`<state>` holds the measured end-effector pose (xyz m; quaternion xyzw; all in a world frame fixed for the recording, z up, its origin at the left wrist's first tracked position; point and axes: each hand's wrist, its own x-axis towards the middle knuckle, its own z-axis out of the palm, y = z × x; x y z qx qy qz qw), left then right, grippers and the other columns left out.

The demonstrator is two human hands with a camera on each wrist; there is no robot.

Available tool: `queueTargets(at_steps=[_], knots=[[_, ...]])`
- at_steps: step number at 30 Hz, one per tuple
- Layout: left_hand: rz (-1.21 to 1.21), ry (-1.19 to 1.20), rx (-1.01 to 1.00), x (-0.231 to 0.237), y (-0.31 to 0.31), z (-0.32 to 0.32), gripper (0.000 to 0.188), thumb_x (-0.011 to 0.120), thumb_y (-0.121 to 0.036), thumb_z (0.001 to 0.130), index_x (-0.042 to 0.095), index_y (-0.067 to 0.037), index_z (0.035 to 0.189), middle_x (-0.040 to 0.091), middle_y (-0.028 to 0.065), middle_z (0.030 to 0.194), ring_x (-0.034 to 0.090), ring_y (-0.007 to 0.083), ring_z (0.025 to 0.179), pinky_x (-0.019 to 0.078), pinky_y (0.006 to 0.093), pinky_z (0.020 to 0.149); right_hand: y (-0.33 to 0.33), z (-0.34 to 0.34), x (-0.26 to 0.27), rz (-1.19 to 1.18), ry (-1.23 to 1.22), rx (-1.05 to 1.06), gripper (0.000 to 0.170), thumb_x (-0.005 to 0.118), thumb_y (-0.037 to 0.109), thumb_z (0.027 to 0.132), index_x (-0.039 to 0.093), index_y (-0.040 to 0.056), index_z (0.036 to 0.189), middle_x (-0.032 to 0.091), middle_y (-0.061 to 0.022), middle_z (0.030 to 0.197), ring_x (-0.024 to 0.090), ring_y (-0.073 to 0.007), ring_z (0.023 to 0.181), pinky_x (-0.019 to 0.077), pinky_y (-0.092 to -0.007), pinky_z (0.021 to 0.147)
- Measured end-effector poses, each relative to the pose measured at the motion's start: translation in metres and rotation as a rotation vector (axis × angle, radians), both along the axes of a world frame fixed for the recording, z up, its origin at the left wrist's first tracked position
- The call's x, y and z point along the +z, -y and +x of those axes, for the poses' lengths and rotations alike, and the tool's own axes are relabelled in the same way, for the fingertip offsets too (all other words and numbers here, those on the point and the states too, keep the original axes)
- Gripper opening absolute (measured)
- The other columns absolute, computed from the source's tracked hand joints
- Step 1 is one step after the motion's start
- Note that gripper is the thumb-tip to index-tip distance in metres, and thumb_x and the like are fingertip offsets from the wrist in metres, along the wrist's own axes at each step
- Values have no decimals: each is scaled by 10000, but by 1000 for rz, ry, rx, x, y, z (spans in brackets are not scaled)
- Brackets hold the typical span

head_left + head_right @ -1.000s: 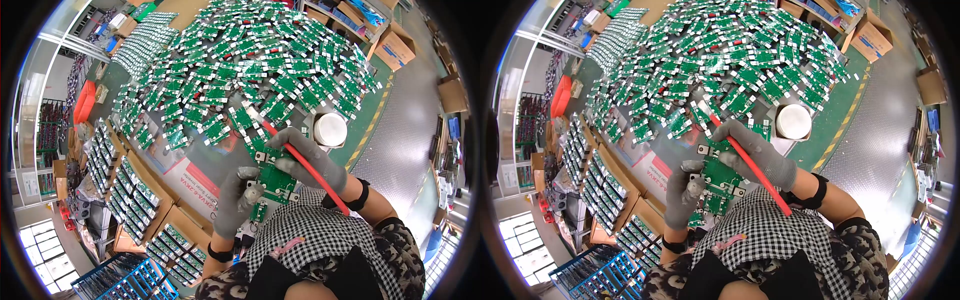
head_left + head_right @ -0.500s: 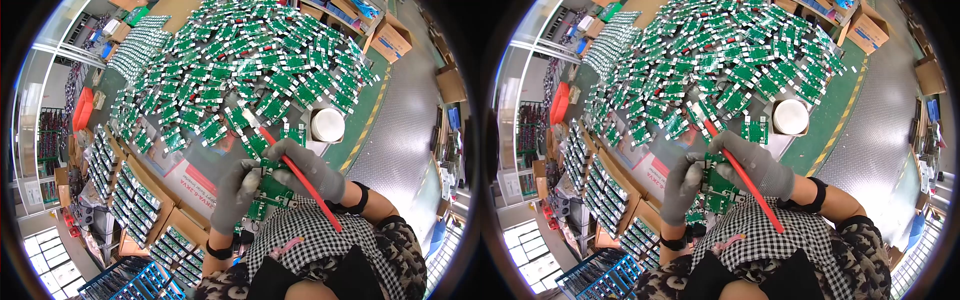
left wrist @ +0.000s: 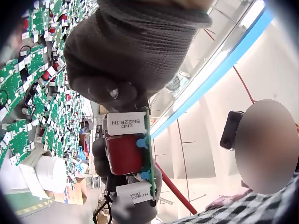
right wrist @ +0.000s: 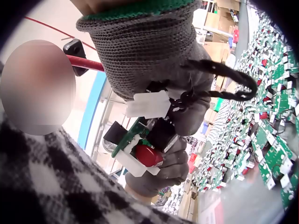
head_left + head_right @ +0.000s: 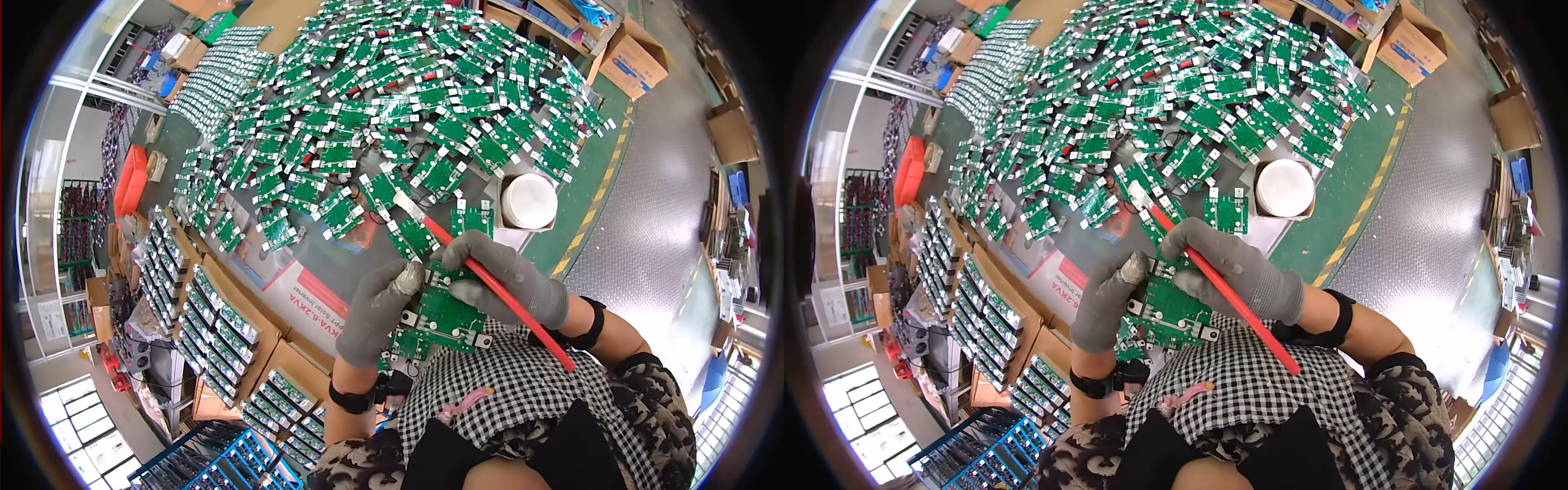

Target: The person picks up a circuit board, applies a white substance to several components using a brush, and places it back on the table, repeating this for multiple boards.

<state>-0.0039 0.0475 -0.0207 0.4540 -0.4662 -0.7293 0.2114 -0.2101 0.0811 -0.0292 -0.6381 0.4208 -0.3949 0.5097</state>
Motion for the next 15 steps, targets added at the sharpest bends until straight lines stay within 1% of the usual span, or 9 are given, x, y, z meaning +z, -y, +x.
queueTargets(at_steps=[4, 6, 7, 9, 10, 11, 13, 14, 15], knots=[[-71, 119, 118, -7, -6, 4, 504, 536, -466, 915, 585, 11, 1070, 586, 21, 841, 526, 100, 755, 421, 252, 672, 3, 1, -4, -23, 60, -83, 276, 562, -45, 813, 431, 46, 1039, 530, -90, 1005, 572, -201, 982, 460, -319, 863], [164, -283, 380, -22, -2, 7, 587, 558, -471, 899, 482, 10, 1227, 583, 92, 1045, 565, 157, 915, 457, 303, 801, 8, -1, -5, -54, 196, -291, 295, 574, -68, 802, 425, 53, 1026, 514, -90, 1040, 553, -206, 1031, 444, -316, 894], [164, -287, 360, -25, -6, 5, 587, 558, -471, 899, 482, 10, 1227, 583, 92, 1045, 565, 157, 915, 457, 303, 801, 11, -4, -5, -61, 191, -309, 295, 574, -68, 802, 425, 53, 1026, 514, -90, 1040, 553, -206, 1031, 444, -316, 894], [84, -447, 165, -28, -20, -7, 740, 622, -466, 857, 324, -9, 1356, 502, 127, 1245, 545, 207, 1081, 443, 368, 935, 13, -10, -5, -22, 232, -409, 308, 586, -77, 797, 419, 58, 1018, 495, -88, 1055, 535, -208, 1062, 429, -312, 919], [82, -400, 185, -18, -26, -14, 854, 673, -465, 817, 235, -25, 1403, 463, 126, 1302, 523, 232, 1142, 420, 392, 990, 13, -7, -6, -17, 262, -435, 328, 600, -83, 788, 419, 59, 1021, 489, -81, 1049, 521, -193, 1083, 423, -311, 922], [88, -405, 175, -18, -25, -19, 854, 673, -465, 817, 235, -25, 1403, 463, 126, 1302, 523, 232, 1142, 420, 392, 990, 12, -6, -6, -16, 256, -447, 328, 600, -83, 788, 419, 59, 1021, 489, -81, 1049, 521, -193, 1083, 423, -311, 922], [34, -385, 299, -18, -22, -28, 868, 689, -440, 813, 217, -30, 1414, 468, 119, 1295, 525, 222, 1136, 433, 382, 973, 8, -6, -7, -31, 139, -427, 349, 620, -81, 777, 419, 61, 1024, 489, -73, 1036, 524, -184, 1074, 428, -308, 915], [27, -385, 311, -19, -22, -32, 811, 679, -397, 833, 243, -34, 1414, 487, 109, 1273, 529, 204, 1120, 450, 342, 933, 7, -9, -10, -14, 183, -384, 356, 638, -65, 777, 424, 66, 1031, 497, -64, 1038, 528, -183, 1066, 432, -301, 908], [30, -386, 297, -21, -21, -31, 811, 679, -397, 833, 243, -34, 1414, 487, 109, 1273, 529, 204, 1120, 450, 342, 933, 6, -13, -11, -16, 181, -398, 356, 638, -65, 777, 424, 66, 1031, 497, -64, 1038, 528, -183, 1066, 432, -301, 908]])
